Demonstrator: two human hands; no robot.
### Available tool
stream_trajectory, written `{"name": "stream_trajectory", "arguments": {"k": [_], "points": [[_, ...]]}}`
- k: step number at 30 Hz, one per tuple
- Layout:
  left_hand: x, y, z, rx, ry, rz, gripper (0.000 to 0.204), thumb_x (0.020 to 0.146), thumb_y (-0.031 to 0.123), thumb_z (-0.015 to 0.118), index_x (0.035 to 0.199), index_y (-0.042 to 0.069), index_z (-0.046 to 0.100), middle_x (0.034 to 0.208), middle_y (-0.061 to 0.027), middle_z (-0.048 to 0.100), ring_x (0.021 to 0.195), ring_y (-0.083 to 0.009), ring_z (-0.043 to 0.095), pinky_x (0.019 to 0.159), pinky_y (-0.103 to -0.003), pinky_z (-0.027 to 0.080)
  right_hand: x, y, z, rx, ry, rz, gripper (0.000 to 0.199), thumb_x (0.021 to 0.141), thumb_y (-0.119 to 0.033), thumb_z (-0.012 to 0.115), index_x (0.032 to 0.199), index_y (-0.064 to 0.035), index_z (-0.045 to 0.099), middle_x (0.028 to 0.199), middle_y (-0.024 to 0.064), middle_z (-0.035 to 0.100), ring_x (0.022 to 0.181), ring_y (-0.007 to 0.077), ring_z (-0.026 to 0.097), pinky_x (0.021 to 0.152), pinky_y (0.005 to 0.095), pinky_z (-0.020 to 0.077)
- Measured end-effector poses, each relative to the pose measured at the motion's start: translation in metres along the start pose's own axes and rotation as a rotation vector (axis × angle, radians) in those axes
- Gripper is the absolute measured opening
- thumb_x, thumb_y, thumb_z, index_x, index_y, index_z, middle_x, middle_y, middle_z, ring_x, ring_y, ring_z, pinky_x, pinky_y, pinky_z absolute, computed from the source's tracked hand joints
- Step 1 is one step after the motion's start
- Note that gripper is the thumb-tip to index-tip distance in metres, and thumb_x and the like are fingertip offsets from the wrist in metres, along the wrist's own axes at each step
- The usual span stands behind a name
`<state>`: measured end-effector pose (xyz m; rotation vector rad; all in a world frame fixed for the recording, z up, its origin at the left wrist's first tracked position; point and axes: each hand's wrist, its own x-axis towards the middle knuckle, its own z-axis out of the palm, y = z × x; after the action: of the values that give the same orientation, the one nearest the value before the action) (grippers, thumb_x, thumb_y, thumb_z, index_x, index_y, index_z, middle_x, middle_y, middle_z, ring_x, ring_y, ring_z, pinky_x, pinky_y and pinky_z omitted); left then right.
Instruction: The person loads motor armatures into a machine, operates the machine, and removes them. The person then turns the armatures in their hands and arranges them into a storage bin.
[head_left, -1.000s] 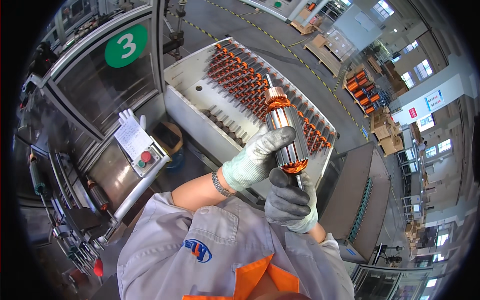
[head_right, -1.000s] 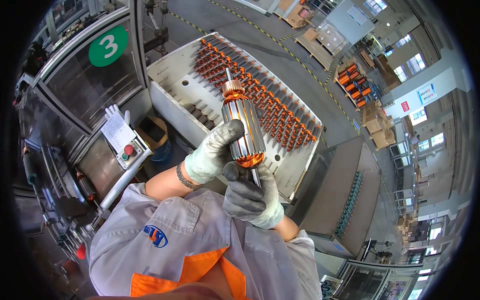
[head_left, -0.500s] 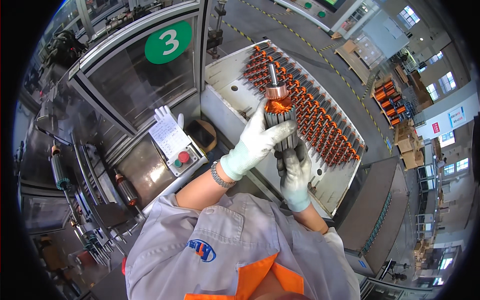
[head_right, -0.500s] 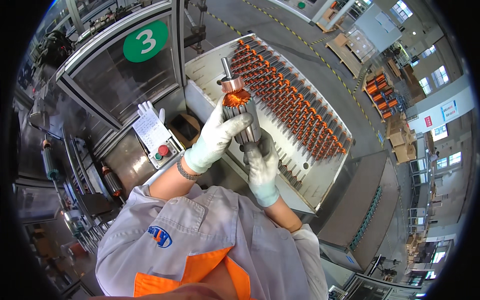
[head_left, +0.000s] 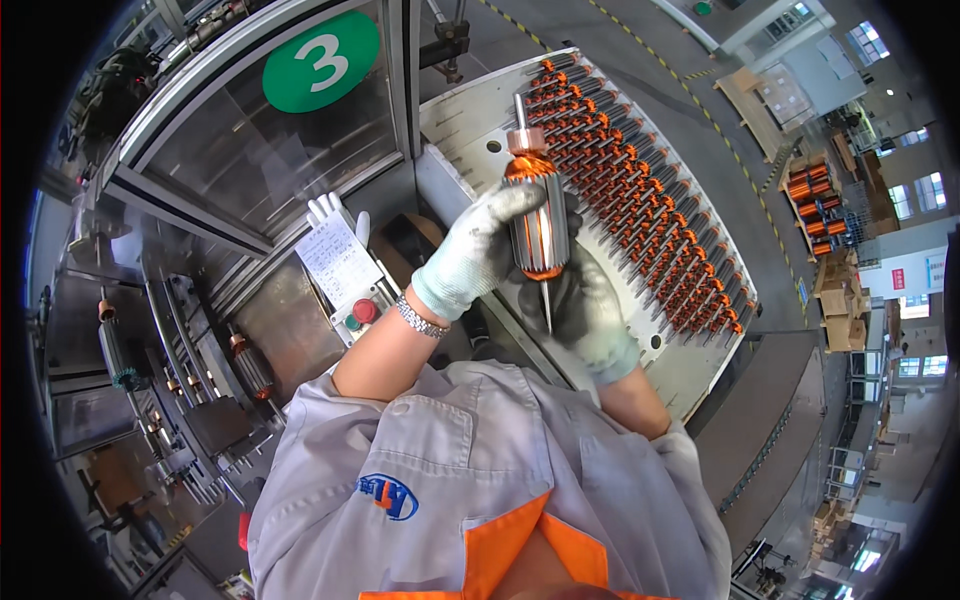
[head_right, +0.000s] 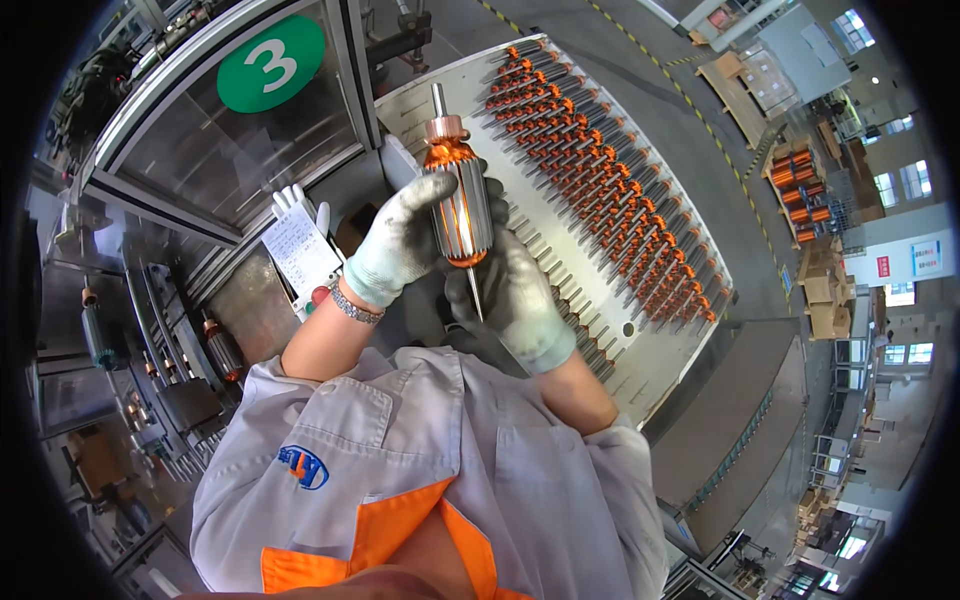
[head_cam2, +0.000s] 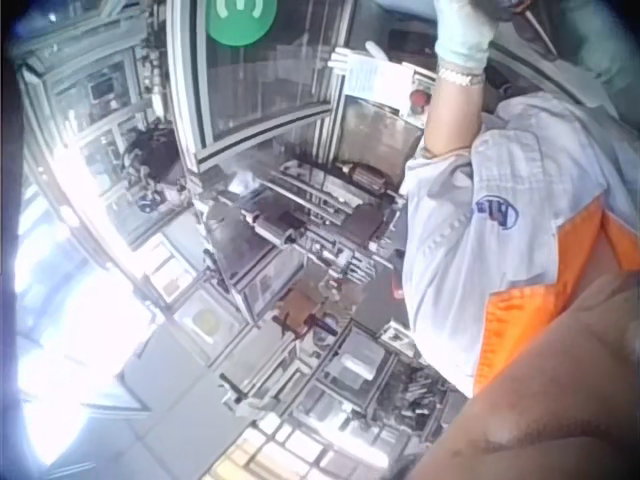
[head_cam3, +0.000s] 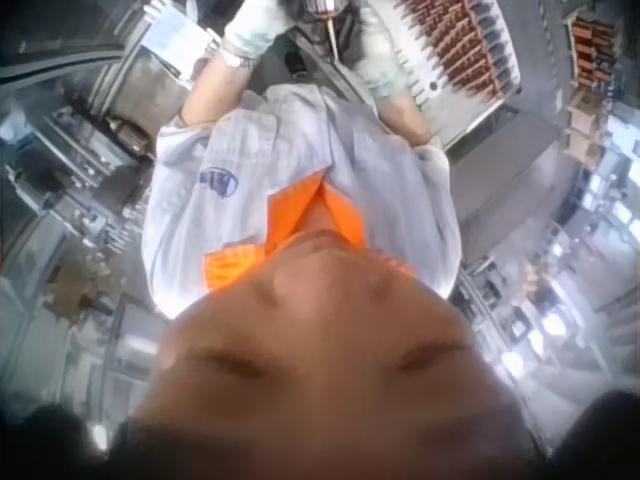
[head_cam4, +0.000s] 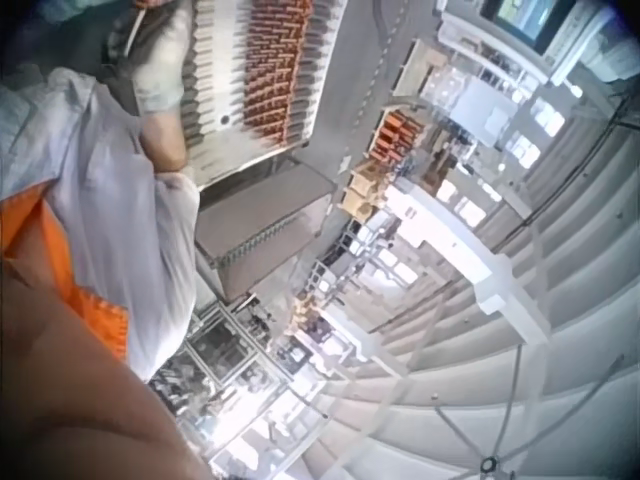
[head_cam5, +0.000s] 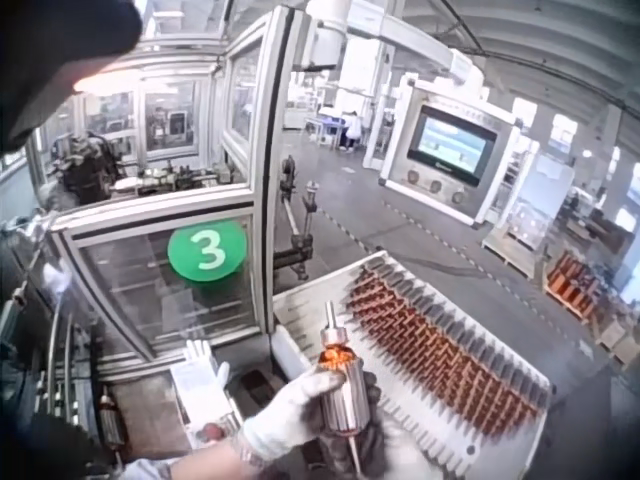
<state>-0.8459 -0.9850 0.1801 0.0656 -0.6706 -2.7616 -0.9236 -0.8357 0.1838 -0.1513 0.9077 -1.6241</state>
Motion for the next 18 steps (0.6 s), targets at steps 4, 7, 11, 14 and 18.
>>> {"name": "stream_trajectory", "arguments": {"k": [4,7,11,14,18], "points": [[0.03,0.01,-0.017,0.214,0.228,0.084,0.039,0.097,0.022,0.062,0.128,0.0,0.056,0.116,-0.012,0.067,0.1,-0.0212,0.068,0.092,-0.036,0.054,0.038,-0.048,-0.016,-0.734,0.077,-0.259,0.063,0.102,-0.043,0.047,0.144,0.003,0.038,0.131,0.0172,0.054,0.119,0.0244,0.057,0.09,0.0388,0.0558],[0.048,0.013,-0.024,0.249,0.344,0.088,0.036,0.097,0.015,0.06,0.129,0.0,0.055,0.115,-0.011,0.067,0.1,-0.0202,0.067,0.092,-0.035,0.054,0.076,-0.079,-0.01,-0.663,-0.094,-0.087,0.061,0.097,-0.03,0.061,0.145,0.0009,0.039,0.131,0.0138,0.054,0.12,0.0206,0.056,0.092,0.0368,0.0549],[0.058,0.032,-0.036,0.205,0.38,0.024,0.048,0.098,0.019,0.059,0.139,-0.003,0.047,0.119,-0.0132,0.063,0.108,-0.0193,0.064,0.096,-0.035,0.052,0.177,-0.093,-0.093,-0.396,-0.095,0.182,0.048,0.082,-0.003,0.072,0.127,-0.0039,0.054,0.101,0.0041,0.065,0.088,0.0179,0.067,0.081,0.034,0.0578],[0.042,0.058,-0.042,0.085,0.341,0.222,0.047,0.099,0.015,0.055,0.143,-0.001,0.045,0.132,-0.0148,0.06,0.123,-0.0262,0.058,0.109,-0.041,0.044,0.255,-0.083,-0.153,-0.859,-0.01,0.123,0.046,0.075,-0.003,0.073,0.119,-0.0008,0.059,0.095,0.0048,0.066,0.087,0.0168,0.066,0.078,0.0321,0.0556],[-0.026,0.066,-0.118,1.512,0.828,0.582,0.03,0.099,0.002,0.048,0.125,-0.006,0.062,0.134,-0.0176,0.058,0.126,-0.0283,0.056,0.103,-0.035,0.049,0.35,-0.044,-0.236,-1.904,0.021,-0.096,0.046,0.073,-0.017,0.071,0.118,-0.0112,0.06,0.106,0.0125,0.071,0.092,0.0346,0.068,0.083,0.0418,0.0534]]}}
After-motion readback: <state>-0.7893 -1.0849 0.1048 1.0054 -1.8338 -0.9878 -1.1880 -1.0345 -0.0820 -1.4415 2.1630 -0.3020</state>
